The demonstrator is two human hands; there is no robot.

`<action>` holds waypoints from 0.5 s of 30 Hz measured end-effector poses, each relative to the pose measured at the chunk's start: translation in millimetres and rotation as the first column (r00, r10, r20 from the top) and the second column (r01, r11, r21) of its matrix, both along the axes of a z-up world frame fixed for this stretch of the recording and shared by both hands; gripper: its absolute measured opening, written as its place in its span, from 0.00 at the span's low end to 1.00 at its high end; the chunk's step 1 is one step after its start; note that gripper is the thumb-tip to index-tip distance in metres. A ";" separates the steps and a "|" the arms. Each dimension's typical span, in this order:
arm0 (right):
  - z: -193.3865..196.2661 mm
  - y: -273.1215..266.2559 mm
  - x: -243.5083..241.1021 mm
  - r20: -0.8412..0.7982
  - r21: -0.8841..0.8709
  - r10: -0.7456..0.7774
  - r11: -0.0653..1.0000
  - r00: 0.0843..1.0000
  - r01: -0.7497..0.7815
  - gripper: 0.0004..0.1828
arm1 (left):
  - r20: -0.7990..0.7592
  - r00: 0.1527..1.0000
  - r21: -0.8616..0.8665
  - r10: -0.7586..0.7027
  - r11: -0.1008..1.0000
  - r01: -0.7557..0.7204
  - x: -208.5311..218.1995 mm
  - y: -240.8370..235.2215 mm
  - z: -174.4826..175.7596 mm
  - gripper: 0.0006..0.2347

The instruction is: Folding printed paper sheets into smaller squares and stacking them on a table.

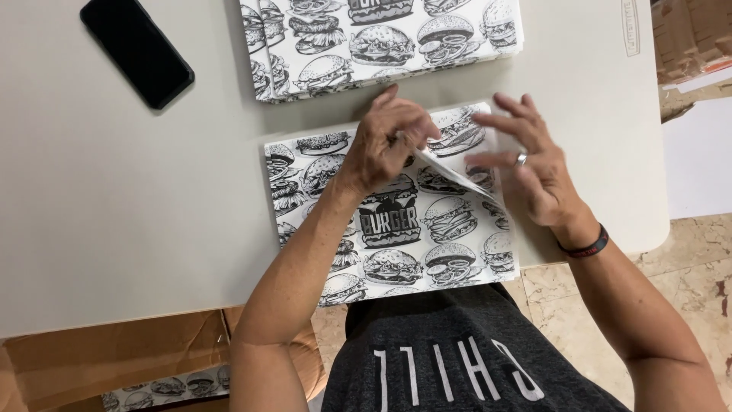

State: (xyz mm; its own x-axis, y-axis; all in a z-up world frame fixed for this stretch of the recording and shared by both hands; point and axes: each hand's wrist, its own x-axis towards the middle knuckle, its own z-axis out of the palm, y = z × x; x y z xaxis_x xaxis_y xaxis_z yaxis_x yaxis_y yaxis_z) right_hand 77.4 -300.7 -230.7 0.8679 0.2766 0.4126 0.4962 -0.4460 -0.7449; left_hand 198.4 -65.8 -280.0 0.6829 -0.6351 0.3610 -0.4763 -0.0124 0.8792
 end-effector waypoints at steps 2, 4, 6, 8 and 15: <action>-10.4 -13.7 2.7 0.116 -0.139 -0.158 0.975 0.981 0.173 0.29 | -0.104 0.994 -0.035 -0.019 0.999 0.016 4.2 2.0 3.9 0.26; -9.9 -10.9 0.7 0.119 -0.223 -0.224 0.943 0.967 0.246 0.27 | -0.113 0.993 -0.044 -0.024 0.999 0.020 1.6 3.4 9.3 0.23; -9.7 -10.0 -0.2 0.130 -0.302 -0.285 0.901 0.950 0.312 0.25 | -0.121 0.992 -0.052 -0.026 0.998 0.019 0.4 0.2 7.8 0.20; -10.3 -10.5 -0.4 0.052 -0.402 -0.334 0.856 0.941 0.326 0.25 | 0.120 0.990 0.014 0.074 0.997 -0.077 0.6 -7.6 -0.4 0.23; -11.9 -7.4 2.6 -0.016 -0.431 -0.318 0.858 0.948 0.280 0.26 | 0.167 0.983 0.121 0.076 0.988 -0.096 -4.6 -5.9 11.0 0.18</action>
